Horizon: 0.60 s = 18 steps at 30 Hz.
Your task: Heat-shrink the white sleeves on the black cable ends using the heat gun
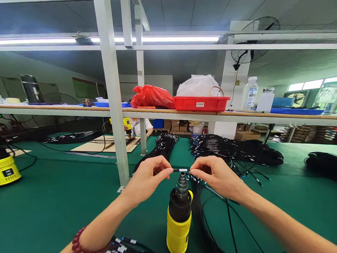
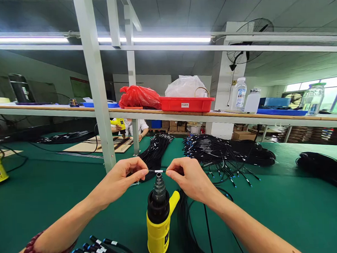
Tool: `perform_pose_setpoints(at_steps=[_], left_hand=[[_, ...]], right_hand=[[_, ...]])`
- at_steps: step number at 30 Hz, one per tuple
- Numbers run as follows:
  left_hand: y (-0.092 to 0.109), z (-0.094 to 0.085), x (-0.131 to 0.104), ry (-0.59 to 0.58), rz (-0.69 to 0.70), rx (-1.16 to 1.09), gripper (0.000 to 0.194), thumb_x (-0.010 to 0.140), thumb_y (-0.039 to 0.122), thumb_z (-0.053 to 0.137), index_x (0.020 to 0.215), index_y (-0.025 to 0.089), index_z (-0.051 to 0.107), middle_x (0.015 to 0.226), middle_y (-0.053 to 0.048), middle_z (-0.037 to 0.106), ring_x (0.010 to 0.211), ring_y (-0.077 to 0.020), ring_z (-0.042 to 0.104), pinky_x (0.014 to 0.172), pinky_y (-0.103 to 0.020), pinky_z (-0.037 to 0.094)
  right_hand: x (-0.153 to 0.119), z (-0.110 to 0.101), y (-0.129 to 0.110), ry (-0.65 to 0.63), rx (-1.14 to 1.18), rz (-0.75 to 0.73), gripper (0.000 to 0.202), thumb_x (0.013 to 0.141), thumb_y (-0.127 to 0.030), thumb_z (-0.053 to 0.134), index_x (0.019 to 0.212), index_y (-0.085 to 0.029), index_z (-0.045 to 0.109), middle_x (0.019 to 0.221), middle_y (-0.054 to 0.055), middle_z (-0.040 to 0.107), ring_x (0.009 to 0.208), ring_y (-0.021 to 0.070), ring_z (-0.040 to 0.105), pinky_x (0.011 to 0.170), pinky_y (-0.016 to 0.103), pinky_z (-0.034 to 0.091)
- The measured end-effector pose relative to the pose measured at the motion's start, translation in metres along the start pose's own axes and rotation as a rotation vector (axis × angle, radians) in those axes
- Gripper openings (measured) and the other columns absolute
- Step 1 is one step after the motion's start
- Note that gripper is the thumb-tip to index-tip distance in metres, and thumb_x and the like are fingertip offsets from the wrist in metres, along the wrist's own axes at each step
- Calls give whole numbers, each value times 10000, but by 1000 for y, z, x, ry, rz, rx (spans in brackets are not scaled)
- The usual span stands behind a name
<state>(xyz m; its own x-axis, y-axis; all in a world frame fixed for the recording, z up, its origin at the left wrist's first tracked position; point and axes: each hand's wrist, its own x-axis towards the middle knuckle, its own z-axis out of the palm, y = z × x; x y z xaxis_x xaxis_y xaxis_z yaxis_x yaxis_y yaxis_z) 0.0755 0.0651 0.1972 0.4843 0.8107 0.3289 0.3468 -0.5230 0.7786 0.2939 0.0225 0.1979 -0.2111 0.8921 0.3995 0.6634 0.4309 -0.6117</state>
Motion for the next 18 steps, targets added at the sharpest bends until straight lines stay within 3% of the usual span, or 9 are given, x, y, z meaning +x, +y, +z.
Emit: perform_pose_setpoints(at_steps=[8, 14, 18], left_hand=[[2, 1, 0, 61, 60, 52, 92, 845, 282, 604, 814, 197, 584, 750, 35, 581, 692, -126, 499, 604, -238, 381], [0, 1, 0, 3, 52, 146, 380, 942, 468, 435, 697, 191, 526, 629, 48, 496, 596, -120, 425, 546, -248, 317], [-6, 2, 0, 12, 61, 196, 485, 965, 508, 351, 633, 188, 501, 573, 52, 456, 555, -115, 410, 541, -252, 307]], right_hand=[[1, 2, 0, 17, 37, 23, 131, 828, -231, 601, 719, -178, 649, 669, -15, 629, 631, 134, 526, 579, 248, 376], [0, -2, -3, -25, -21, 35, 263, 896, -293, 532, 711, -175, 676, 645, -11, 635, 592, 124, 510, 547, 245, 344], [-2, 1, -4, -63, -31, 56, 335, 931, -312, 471, 697, -175, 669, 587, -21, 594, 527, 110, 468, 507, 239, 311]])
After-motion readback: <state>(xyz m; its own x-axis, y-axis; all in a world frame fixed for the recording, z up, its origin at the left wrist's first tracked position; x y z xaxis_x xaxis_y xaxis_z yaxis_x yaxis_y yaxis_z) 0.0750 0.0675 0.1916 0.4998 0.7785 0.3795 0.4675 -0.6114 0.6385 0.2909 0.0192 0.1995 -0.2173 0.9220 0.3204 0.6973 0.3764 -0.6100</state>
